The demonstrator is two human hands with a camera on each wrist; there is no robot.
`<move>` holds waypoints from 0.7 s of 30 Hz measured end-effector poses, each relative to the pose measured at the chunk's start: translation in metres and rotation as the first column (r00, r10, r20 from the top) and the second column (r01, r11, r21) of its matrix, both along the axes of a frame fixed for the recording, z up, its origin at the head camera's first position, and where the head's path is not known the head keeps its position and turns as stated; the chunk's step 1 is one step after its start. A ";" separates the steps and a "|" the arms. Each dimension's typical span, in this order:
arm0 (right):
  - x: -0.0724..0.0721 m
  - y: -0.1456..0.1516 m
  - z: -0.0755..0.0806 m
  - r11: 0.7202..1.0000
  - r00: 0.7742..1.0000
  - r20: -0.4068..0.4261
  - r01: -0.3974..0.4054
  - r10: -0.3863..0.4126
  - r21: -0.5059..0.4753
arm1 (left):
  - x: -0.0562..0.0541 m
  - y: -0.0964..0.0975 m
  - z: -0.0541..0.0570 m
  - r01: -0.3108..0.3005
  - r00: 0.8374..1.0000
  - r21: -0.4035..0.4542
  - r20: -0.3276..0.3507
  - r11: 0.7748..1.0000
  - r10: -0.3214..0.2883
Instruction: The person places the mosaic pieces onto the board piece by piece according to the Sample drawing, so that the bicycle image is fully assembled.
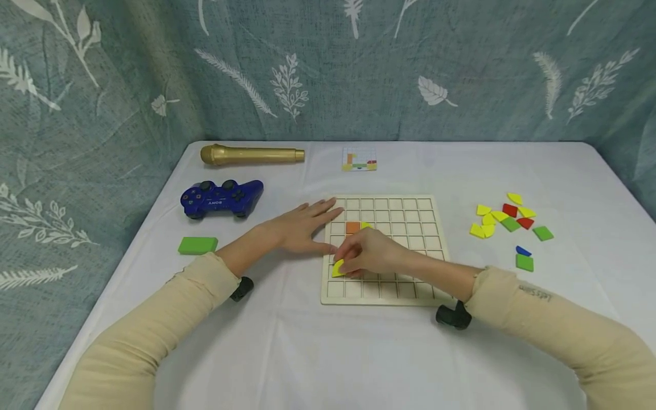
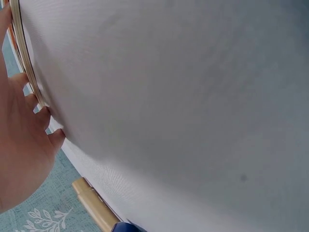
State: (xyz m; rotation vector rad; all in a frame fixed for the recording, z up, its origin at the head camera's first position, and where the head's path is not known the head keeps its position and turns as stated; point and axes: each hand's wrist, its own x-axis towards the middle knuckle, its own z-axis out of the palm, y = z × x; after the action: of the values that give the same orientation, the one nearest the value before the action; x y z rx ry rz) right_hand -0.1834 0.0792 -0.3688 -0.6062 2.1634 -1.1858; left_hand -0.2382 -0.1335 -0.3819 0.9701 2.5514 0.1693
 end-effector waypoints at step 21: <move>0.002 -0.009 0.002 0.993 0.986 -0.147 -0.063 0.077 0.097 | -0.001 0.000 0.002 0.009 1.000 -0.016 0.004 1.000 -0.009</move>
State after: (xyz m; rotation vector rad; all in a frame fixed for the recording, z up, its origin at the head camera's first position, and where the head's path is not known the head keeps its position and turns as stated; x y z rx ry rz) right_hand -0.1816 0.0707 -0.3668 -0.7467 2.2884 -1.0256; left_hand -0.2389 -0.1330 -0.3801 0.9737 2.5406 0.1482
